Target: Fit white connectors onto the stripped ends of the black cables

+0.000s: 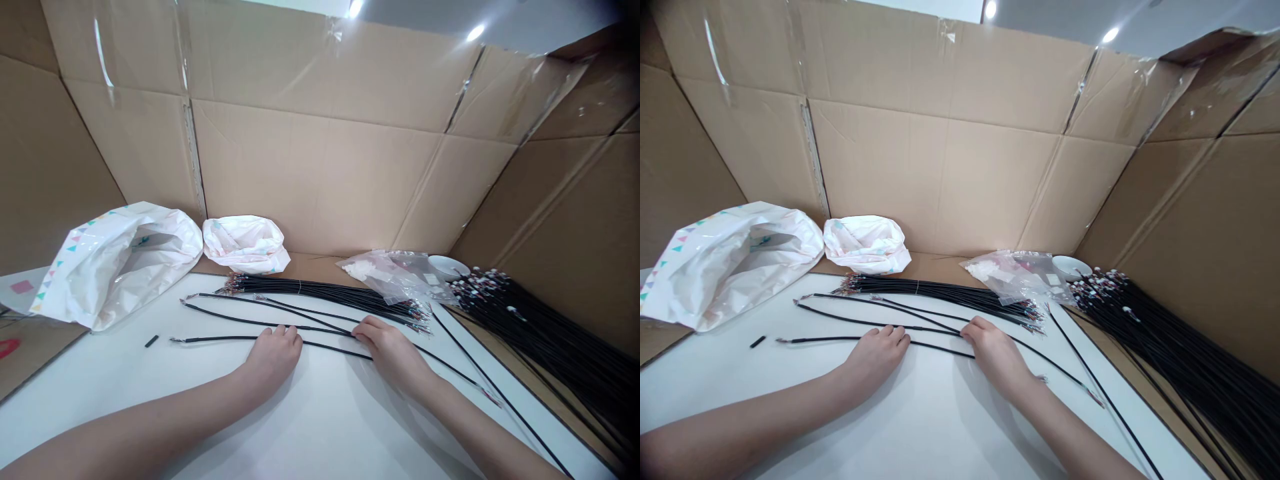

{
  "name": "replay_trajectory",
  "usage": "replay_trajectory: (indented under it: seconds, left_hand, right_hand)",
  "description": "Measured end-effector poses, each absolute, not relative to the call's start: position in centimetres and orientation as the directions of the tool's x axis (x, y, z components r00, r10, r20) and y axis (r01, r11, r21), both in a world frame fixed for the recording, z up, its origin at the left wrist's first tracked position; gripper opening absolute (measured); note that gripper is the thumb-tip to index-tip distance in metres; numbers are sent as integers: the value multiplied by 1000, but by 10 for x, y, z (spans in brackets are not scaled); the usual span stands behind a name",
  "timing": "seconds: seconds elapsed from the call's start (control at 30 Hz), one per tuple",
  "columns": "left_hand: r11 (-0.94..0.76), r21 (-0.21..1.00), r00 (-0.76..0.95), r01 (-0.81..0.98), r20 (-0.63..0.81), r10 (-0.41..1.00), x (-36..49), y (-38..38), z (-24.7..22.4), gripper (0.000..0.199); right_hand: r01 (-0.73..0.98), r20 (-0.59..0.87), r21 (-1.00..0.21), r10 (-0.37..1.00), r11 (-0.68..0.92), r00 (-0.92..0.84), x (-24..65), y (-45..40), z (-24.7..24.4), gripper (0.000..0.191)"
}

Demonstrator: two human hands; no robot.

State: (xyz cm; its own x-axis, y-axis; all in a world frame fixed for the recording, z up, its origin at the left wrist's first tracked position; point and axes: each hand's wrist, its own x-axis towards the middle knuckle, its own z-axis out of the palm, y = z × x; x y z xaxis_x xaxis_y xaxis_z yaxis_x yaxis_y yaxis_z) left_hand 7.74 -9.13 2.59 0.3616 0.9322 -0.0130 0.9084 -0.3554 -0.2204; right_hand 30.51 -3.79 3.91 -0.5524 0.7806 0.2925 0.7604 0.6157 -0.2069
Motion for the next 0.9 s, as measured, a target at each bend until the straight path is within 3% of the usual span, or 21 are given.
replay_trajectory:
  seconds: [0.23,0.4,0.53,0.67,0.8,0.9]
  left_hand:
    - [-397,-197,404,897,-2,915,78,-88,27,23]
    - [-396,-173,405,902,20,914,76,-87,24,24]
    - [-381,-147,389,913,35,920,72,-82,23,25]
    - [-341,-104,348,934,62,936,63,-74,24,24]
    - [-283,-33,285,959,117,952,52,-64,23,25]
    - [-260,47,249,965,169,954,44,-58,21,25]
  right_hand:
    - [736,212,-14,721,677,-659,276,-16,21,22]
    - [769,317,100,713,631,-626,280,-17,33,22]
    - [831,387,67,753,552,-531,293,-19,56,23]
    - [880,508,-53,771,472,-383,315,-26,77,22]
    - [837,678,-87,648,541,-348,342,-50,96,29]
    - [816,672,-167,669,554,-317,370,-71,105,31]
